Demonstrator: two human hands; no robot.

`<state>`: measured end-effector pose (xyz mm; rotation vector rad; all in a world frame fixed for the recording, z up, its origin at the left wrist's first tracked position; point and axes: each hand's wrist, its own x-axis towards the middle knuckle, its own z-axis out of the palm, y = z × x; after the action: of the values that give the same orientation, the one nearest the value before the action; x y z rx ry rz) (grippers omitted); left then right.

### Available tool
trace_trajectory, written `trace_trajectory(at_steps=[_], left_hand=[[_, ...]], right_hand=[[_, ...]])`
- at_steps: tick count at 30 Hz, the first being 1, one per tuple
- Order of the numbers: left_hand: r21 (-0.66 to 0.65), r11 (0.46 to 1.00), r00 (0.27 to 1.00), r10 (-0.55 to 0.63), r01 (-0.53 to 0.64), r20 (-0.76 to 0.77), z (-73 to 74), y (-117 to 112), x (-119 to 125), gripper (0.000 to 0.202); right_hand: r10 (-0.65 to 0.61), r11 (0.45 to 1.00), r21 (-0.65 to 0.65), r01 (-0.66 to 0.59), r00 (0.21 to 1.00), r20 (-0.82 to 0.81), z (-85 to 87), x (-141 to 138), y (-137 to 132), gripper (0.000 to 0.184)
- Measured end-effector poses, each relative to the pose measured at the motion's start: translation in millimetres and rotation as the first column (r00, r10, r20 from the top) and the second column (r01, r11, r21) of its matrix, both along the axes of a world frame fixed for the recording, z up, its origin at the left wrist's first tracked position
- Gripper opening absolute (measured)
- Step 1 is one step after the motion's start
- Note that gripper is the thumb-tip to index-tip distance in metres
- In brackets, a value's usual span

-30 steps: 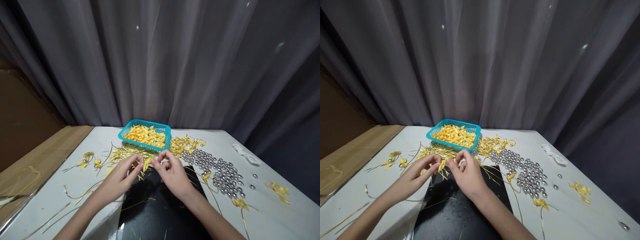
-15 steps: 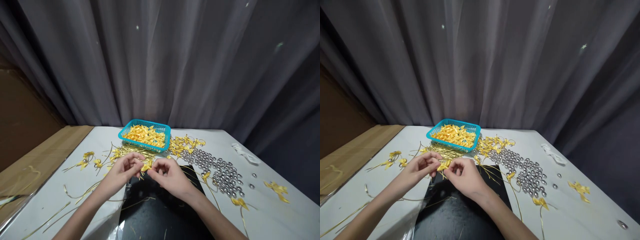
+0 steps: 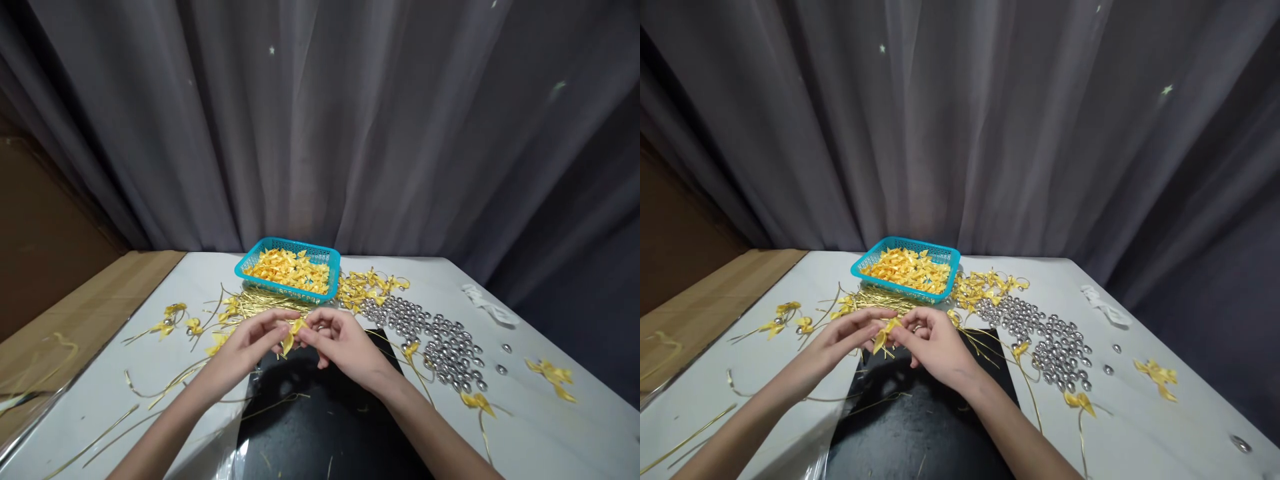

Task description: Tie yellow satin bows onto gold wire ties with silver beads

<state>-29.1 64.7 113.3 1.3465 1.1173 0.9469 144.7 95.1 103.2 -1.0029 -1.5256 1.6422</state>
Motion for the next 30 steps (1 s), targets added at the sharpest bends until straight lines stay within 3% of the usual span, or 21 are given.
trace_trajectory(at_steps=[13,18,22,27,30], left_hand=[[-0.051,0.997,0.998,0.062,-0.061,0.025,-4.9,2,-1,0.024],[-0.033,0.999,1.0,0.002,-0.002,0.011,-6.3,4,1,0.024],[0.031,0.999,0.997,-0.016,0.018,-0.069,0.1,4,-6,0.024],[0.167,0.966,0.973,0.213,-0.196,-0.088,21.8,-1,-34,0.024],[0.216,0.924,0.942,0.333,-0.315,-0.048,35.7,-8,-58,0.019]], right_hand=[[-0.02,0.998,-0.057,0.023,0.998,0.052,5.5,-3,-2,0.035],[0.005,0.999,-0.043,-0.004,1.0,0.023,3.4,-2,-4,0.04],[0.013,0.995,0.098,-0.027,0.99,0.139,-3.5,-3,-1,0.042],[-0.024,0.955,0.286,-0.081,0.938,0.347,-25.9,-16,-3,0.028],[0.043,0.904,0.358,-0.232,0.885,0.464,-41.8,-30,-15,0.009]])
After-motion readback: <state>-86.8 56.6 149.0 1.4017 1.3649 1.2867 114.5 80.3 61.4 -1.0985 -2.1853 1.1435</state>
